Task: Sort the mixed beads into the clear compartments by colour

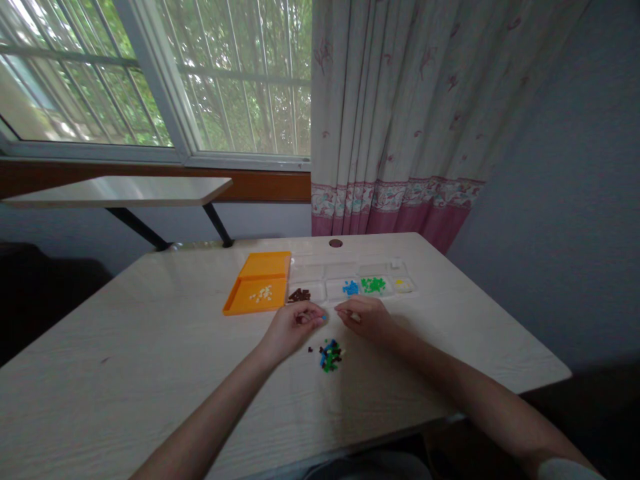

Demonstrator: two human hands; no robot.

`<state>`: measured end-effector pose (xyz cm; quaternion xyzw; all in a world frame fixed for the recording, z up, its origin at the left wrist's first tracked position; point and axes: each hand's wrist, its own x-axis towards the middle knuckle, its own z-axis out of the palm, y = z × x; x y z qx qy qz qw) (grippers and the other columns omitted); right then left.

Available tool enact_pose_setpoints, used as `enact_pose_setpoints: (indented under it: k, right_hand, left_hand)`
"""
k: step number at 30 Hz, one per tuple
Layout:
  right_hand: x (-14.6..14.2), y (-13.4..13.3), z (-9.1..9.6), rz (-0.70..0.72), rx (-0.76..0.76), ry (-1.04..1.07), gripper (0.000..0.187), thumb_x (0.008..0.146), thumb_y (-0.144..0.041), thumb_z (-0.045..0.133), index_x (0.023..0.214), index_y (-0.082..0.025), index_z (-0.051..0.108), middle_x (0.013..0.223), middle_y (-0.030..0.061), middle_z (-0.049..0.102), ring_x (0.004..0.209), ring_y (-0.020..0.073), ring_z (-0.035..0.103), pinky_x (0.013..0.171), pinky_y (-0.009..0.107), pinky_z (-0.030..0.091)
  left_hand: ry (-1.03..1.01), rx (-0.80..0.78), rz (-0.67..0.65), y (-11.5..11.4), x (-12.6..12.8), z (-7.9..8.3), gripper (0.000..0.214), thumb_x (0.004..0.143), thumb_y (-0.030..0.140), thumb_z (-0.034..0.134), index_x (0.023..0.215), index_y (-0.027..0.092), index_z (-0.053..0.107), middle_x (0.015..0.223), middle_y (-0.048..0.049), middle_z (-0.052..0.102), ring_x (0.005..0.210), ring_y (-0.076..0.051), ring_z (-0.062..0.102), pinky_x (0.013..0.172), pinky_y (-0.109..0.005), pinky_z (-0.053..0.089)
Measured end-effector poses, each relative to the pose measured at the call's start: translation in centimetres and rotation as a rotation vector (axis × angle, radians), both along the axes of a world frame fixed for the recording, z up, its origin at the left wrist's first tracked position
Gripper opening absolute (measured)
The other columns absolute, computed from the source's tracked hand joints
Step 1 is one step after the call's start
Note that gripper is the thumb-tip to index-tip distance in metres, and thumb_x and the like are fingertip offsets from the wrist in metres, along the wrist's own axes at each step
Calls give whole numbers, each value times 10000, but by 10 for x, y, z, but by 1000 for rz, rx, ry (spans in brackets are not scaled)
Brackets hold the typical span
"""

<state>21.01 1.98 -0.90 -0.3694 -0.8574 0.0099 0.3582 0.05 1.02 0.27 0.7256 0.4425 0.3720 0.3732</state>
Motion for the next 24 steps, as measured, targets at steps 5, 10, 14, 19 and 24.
enact_pose_setpoints:
  k: [5,10,14,19,24]
  right_hand:
    - [-13,-14,2,65,42,-41,130,800,-250,567,896,-216,648,693,2,649,583,101,587,560,190,423]
    - [-13,-15,0,103,67,-32,94,807,-235,549,792,-198,634,665,5,638,559,100,574,537,189,414]
    - [-14,-15,1,131,68,-6,92,795,-213,539,796,-191,629,662,6,637,552,100,569,531,192,414]
    - [-5,-6,4,77,106,35,113,812,-223,529,783,-196,635,665,5,645,585,106,582,556,198,421]
    - [11,3,6,-5,161,131,118,820,-228,529,799,-203,642,690,14,655,625,110,592,597,204,442]
  left_hand:
    - [-13,27,-47,-2,1,-1,165,727,295,602,725,130,605,675,-18,615,593,-103,517,534,-191,396]
    - [6,18,-70,-3,3,-8,157,744,284,599,719,129,602,653,-12,601,572,-95,507,521,-184,386]
    - [66,21,-105,-4,3,-4,180,757,311,587,805,140,618,672,-5,587,604,-101,509,541,-185,391]
    - [236,-28,-239,-2,-16,14,259,789,366,525,800,126,623,610,8,529,540,-86,442,493,-176,336]
    - [409,-82,-422,0,-34,13,227,712,357,615,786,142,612,607,27,522,532,-82,436,492,-173,318]
